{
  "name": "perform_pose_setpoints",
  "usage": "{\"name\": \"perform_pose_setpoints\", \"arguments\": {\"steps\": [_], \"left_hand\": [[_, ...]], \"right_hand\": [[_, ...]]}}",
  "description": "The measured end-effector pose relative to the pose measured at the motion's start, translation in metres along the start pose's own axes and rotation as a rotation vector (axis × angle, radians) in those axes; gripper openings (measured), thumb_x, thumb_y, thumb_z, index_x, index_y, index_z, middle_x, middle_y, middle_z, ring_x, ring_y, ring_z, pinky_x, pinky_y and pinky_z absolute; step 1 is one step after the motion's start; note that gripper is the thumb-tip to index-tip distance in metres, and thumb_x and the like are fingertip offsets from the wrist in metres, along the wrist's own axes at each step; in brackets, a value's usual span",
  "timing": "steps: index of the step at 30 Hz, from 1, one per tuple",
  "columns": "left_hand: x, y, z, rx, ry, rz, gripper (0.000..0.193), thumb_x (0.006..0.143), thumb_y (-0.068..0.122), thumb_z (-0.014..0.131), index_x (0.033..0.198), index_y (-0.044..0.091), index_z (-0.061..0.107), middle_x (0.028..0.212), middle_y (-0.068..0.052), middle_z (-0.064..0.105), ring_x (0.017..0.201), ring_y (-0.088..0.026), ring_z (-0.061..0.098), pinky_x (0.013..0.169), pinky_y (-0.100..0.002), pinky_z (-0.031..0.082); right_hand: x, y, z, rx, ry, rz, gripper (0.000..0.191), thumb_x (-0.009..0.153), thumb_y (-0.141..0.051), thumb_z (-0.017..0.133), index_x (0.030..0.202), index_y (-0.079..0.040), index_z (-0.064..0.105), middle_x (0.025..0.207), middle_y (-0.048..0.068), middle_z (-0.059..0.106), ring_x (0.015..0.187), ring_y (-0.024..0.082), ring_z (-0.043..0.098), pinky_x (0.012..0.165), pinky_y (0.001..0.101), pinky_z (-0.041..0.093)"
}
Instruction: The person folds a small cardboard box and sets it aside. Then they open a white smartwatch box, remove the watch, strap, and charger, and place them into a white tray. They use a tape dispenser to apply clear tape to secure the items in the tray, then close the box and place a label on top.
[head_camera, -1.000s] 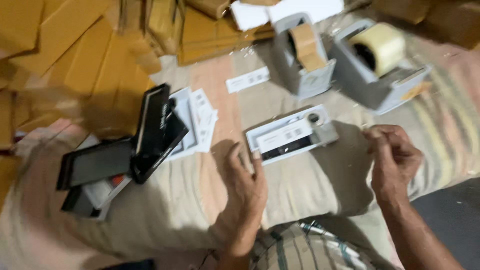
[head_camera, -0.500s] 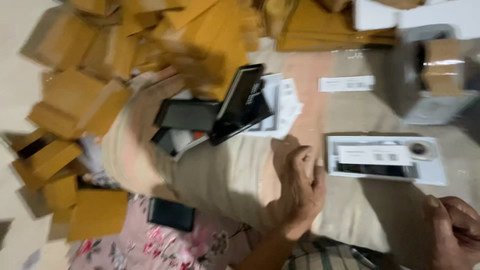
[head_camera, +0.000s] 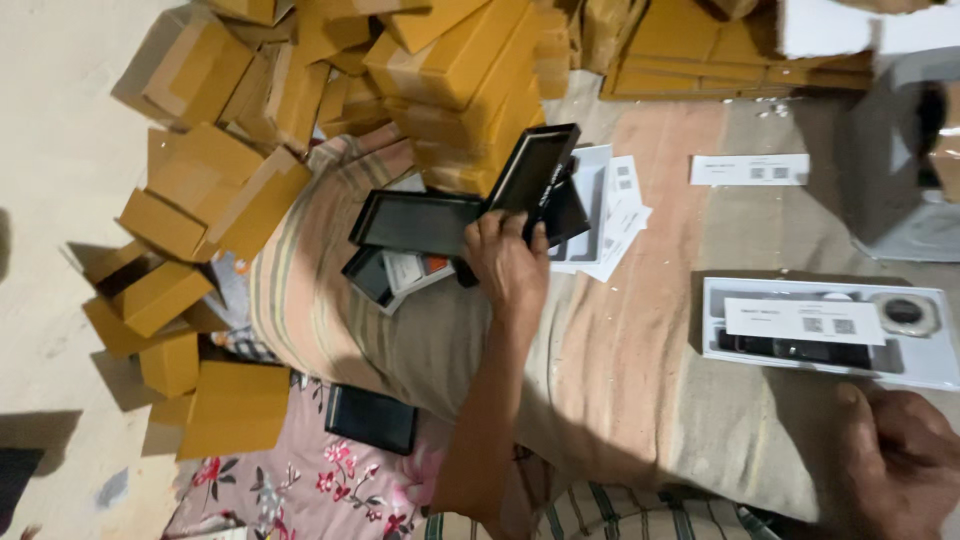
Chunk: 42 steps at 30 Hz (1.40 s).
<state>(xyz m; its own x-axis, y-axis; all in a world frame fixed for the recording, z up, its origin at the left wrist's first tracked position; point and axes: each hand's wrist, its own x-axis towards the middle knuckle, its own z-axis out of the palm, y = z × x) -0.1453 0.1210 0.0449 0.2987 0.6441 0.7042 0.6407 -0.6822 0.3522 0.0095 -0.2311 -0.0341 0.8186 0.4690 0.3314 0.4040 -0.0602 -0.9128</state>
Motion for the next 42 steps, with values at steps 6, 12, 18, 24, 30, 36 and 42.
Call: {"name": "perform_pose_setpoints", "arguments": {"steps": [6,12,18,24,30,36,42], "left_hand": [[0.017,0.002,0.003,-0.040,0.002,-0.016,0.009,0.095,0.013,0.070,0.099,0.006,0.068,0.102,-0.015,0.065,0.106,-0.036,0.058,0.097,-0.052,0.041],[0.006,0.042,-0.055,-0.480,0.037,0.038,0.017,0.109,0.019,0.061,0.107,0.002,0.062,0.099,-0.014,0.068,0.091,-0.030,0.066,0.085,-0.038,0.052],[-0.024,0.081,-0.074,-1.265,-0.437,-0.364,0.017,0.108,0.017,0.069,0.103,0.001,0.071,0.090,-0.001,0.063,0.085,-0.008,0.055,0.076,-0.027,0.044],[-0.082,0.117,-0.039,-1.812,-0.913,-1.000,0.011,0.101,0.012,0.077,0.099,0.003,0.071,0.094,-0.004,0.073,0.085,-0.012,0.068,0.077,-0.028,0.054],[-0.101,0.136,-0.018,-1.907,-0.984,-1.159,0.023,0.094,0.017,0.077,0.108,-0.001,0.072,0.100,-0.008,0.076,0.088,-0.015,0.073,0.081,-0.030,0.058],[-0.119,0.158,-0.024,-1.669,-0.771,-0.884,0.041,0.088,0.011,0.081,0.125,0.001,0.067,0.115,-0.005,0.073,0.103,-0.010,0.069,0.095,-0.025,0.055],[-0.112,0.154,-0.027,-1.635,-0.814,-0.830,0.051,0.088,0.015,0.082,0.131,-0.007,0.063,0.119,-0.016,0.070,0.106,-0.020,0.067,0.095,-0.035,0.054]], "right_hand": [[0.005,-0.004,-0.003,-0.117,0.010,0.025,0.034,0.105,-0.006,0.071,0.074,0.007,0.061,0.069,0.010,0.060,0.061,0.013,0.052,0.057,0.0283,0.041],[0.007,0.007,-0.005,0.013,-0.008,-0.057,0.031,0.101,-0.008,0.070,0.074,0.002,0.059,0.077,0.006,0.062,0.064,0.011,0.052,0.055,0.0251,0.041],[0.021,-0.042,-0.016,0.237,0.090,-0.005,0.030,0.102,-0.017,0.067,0.124,0.000,0.058,0.126,0.009,0.062,0.106,0.012,0.060,0.094,0.0258,0.050],[0.035,-0.070,-0.056,0.840,-0.010,0.168,0.035,0.096,-0.006,0.069,0.130,-0.001,0.064,0.113,0.014,0.071,0.099,0.020,0.071,0.086,0.0339,0.061],[0.023,-0.060,-0.058,0.678,0.129,0.321,0.004,0.104,0.006,0.065,0.108,0.005,0.065,0.096,0.016,0.072,0.083,0.022,0.070,0.070,0.0367,0.058],[0.022,-0.066,-0.041,0.633,0.257,0.400,0.011,0.104,0.002,0.066,0.115,0.003,0.065,0.100,0.012,0.072,0.084,0.018,0.070,0.069,0.0334,0.057],[0.026,-0.063,-0.036,0.595,0.230,0.372,0.020,0.100,0.000,0.068,0.119,0.003,0.062,0.104,0.012,0.072,0.085,0.017,0.070,0.075,0.0316,0.058]]}}
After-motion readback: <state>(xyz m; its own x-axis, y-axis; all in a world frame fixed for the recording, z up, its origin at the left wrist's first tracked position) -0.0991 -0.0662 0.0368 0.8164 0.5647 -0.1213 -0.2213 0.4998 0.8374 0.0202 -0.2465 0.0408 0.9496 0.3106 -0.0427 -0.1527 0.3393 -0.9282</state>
